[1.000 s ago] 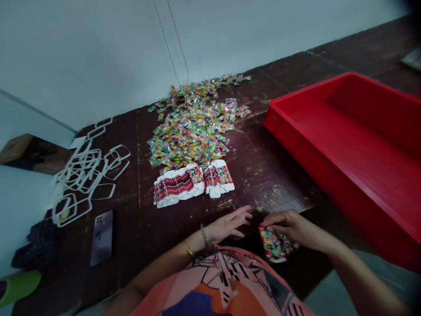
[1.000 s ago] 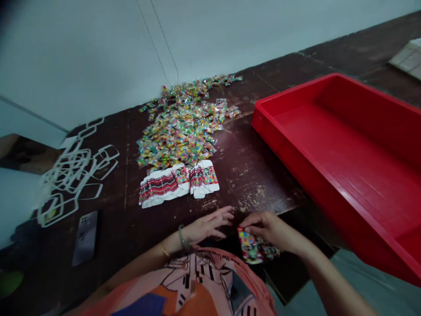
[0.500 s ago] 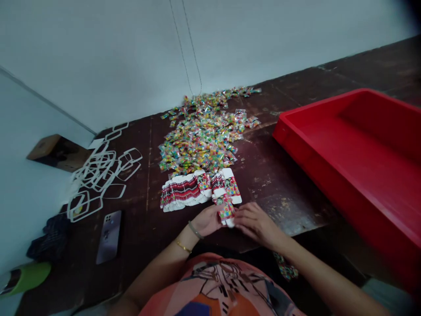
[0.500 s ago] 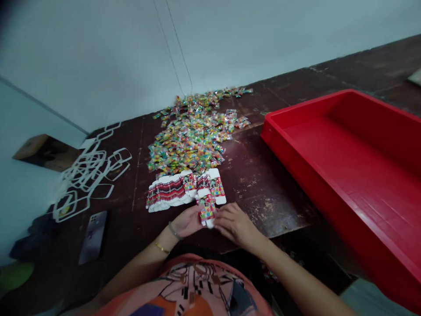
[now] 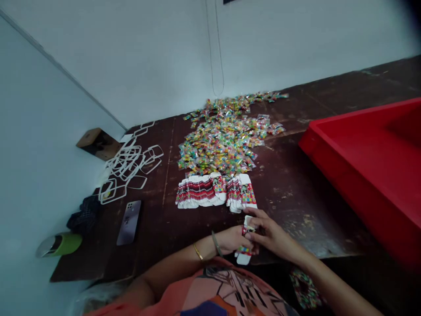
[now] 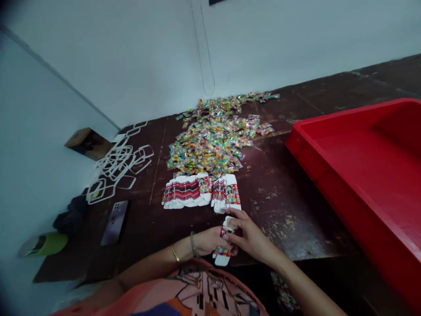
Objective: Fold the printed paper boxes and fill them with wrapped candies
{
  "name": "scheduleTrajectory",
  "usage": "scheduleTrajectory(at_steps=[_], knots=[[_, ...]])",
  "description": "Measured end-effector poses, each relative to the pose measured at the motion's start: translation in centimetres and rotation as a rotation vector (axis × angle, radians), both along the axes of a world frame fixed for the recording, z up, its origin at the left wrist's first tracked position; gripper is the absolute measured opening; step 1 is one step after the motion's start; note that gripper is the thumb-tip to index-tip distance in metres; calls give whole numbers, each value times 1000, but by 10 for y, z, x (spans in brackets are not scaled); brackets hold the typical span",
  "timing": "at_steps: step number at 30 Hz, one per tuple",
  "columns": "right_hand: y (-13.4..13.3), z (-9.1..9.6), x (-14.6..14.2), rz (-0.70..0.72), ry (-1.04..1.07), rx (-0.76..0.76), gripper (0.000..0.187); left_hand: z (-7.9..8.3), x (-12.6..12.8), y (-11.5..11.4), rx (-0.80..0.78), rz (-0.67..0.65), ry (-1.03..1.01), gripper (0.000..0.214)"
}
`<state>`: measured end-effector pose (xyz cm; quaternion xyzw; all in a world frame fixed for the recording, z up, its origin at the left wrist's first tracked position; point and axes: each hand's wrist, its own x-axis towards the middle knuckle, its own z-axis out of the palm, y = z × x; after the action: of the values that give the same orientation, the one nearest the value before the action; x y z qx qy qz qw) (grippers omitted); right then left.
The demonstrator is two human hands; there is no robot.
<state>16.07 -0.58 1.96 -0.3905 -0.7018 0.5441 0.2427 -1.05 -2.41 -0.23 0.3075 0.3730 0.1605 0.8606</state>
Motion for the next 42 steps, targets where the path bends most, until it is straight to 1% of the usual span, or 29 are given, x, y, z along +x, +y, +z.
scheduleTrajectory(at_steps=[2, 3, 5, 7, 8, 10, 12, 14, 16, 18, 19, 20, 23, 24, 25, 27, 29, 30, 32, 33, 34, 36, 37, 39, 40, 41, 42], knots=[[0, 7, 3, 61, 44, -94, 17, 4, -1, 0, 105, -75, -9, 29], [-1, 8, 3, 69, 62, -122, 19, 5, -3, 0, 172, -99, 22, 31], [-5, 8, 1, 26, 78, -135, 19, 6, -5, -2, 241, -87, 125, 35], [-13, 3, -4, -30, 70, -126, 18, 3, -7, -8, 189, -33, 184, 40], [-17, 0, -7, -49, 57, -117, 17, 2, -9, -11, 134, -27, 166, 43], [-26, -6, -12, -69, 24, -85, 15, -1, -11, -16, 40, -78, 63, 47], [-32, -9, -14, -76, -8, -45, 14, -1, -13, -18, 8, -146, 3, 47], [-33, -9, -12, -41, -19, -34, 17, 1, -12, -17, 47, -179, 49, 45], [-29, -6, -7, 43, -7, -53, 20, 4, -7, -15, 157, -159, 122, 43], [-23, 0, 0, 123, 12, -83, 21, 9, -2, -13, 227, -139, 135, 43], [-20, 3, 4, 133, 17, -86, 21, 11, 0, -13, 225, -107, 138, 43], [-18, 5, 6, 112, 14, -75, 21, 13, 1, -13, 196, -65, 139, 43], [-18, 9, 8, -28, -40, 34, 21, 14, -1, -16, 22, -6, 76, 43], [-19, 10, 7, -37, -65, 70, 21, 13, -3, -17, -13, -10, 47, 42], [-21, 9, 4, -15, -91, 96, 21, 11, -5, -17, -18, -22, 25, 41], [-23, 7, -2, 54, -167, 137, 17, 8, -7, -16, 36, -21, 5, 44], [-23, 4, -8, 47, -279, 220, 12, 3, -9, -15, 76, 35, -31, 51], [-23, 2, -11, 13, -333, 278, 10, 0, -10, -14, 56, 63, -69, 54], [-22, -2, -16, -75, -395, 367, 10, -7, -12, -14, -67, 78, -165, 53], [-21, -4, -17, -106, -393, 379, 10, -10, -14, -14, -142, 55, -204, 47], [-20, -7, -18, -106, -370, 362, 12, -13, -16, -16, -207, 16, -226, 40], [-18, -10, -16, -24, -297, 269, 14, -17, -18, -19, -257, -49, -178, 29], [-16, -10, -13, 34, -267, 217, 14, -17, -18, -21, -237, -36, -112, 29], [-11, -6, -6, 102, -240, 147, 15, -13, -16, -22, -159, 70, -9, 33], [-8, -2, -2, 123, -229, 124, 16, -9, -15, -22, -133, 111, -6, 36], [-5, 3, 1, 151, -202, 97, 18, -4, -14, -21, -118, 119, -34, 38], [-2, 9, 4, 197, -154, 59, 20, 0, -14, -20, -106, 83, -74, 40]])
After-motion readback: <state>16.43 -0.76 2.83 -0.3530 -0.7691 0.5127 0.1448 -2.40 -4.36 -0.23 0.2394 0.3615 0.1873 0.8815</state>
